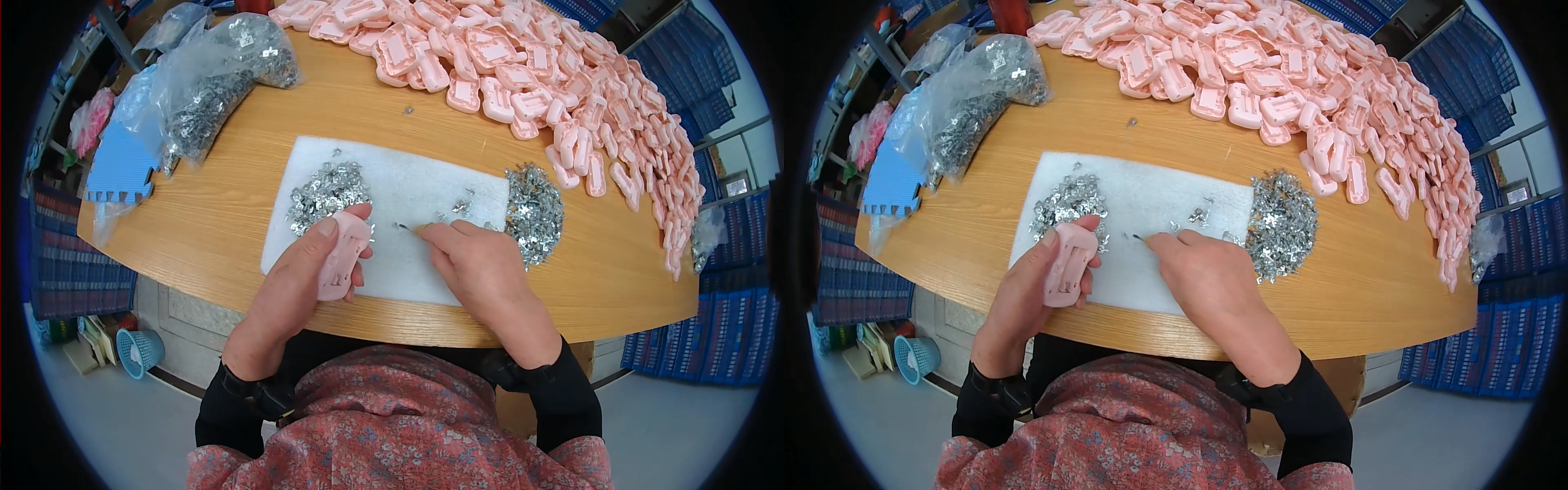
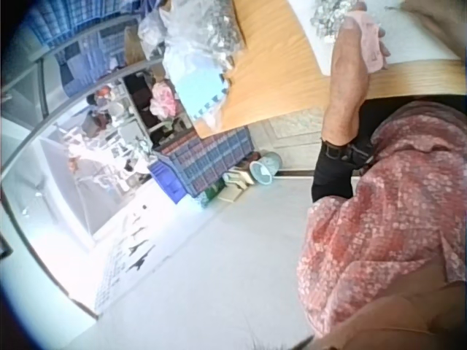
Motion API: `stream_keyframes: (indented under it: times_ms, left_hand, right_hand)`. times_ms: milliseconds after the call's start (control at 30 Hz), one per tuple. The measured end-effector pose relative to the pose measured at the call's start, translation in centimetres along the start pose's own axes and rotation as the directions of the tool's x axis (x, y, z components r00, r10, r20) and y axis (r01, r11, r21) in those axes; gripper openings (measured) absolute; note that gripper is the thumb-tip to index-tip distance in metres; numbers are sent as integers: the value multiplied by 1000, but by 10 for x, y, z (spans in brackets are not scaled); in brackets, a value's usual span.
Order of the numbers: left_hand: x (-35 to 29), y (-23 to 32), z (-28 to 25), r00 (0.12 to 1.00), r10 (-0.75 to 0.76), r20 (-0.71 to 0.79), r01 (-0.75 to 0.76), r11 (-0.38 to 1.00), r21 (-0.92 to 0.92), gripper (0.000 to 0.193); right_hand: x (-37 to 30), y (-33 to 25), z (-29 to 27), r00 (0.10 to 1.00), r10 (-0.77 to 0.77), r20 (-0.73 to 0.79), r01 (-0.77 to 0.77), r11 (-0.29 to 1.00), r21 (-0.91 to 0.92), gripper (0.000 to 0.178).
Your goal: The person sits at a table and repeatedly assembles small pink plastic cases by inserting metal screws into them using a screwdriver. They pick up a case, insert screws into the designated holes, and place the finished unit into a growing pile on the table.
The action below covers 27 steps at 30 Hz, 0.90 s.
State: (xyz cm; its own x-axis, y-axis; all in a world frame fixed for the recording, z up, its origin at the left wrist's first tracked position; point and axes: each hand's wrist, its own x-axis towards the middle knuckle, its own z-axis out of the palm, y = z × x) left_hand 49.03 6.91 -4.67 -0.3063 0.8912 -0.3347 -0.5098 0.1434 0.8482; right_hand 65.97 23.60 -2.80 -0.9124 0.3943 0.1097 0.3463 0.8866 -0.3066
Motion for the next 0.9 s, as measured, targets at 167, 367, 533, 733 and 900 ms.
stream_keyframes:
  times_ms: [167,367,533,733,900]
  left_hand:
    - [1,-1,0,999,21,-25,-22,999,-30,64]
    - [0,-7,-7,999,44,-20,-46,994,-102,63]
    - [0,-7,-8,999,33,-14,-35,991,-132,63]
    - [0,-12,-10,998,68,10,-65,983,-170,63]
    - [-2,-13,-13,997,77,27,-71,982,-173,65]
  right_hand:
    - [-6,6,1,998,18,-55,-17,999,28,15]
    - [1,11,-6,989,-90,-118,89,996,-13,18]
    - [55,36,-22,969,-150,-197,166,984,66,14]
    - [140,102,-23,982,35,-186,-30,999,34,14]
    - [163,105,-9,991,52,-120,-63,994,-91,11]
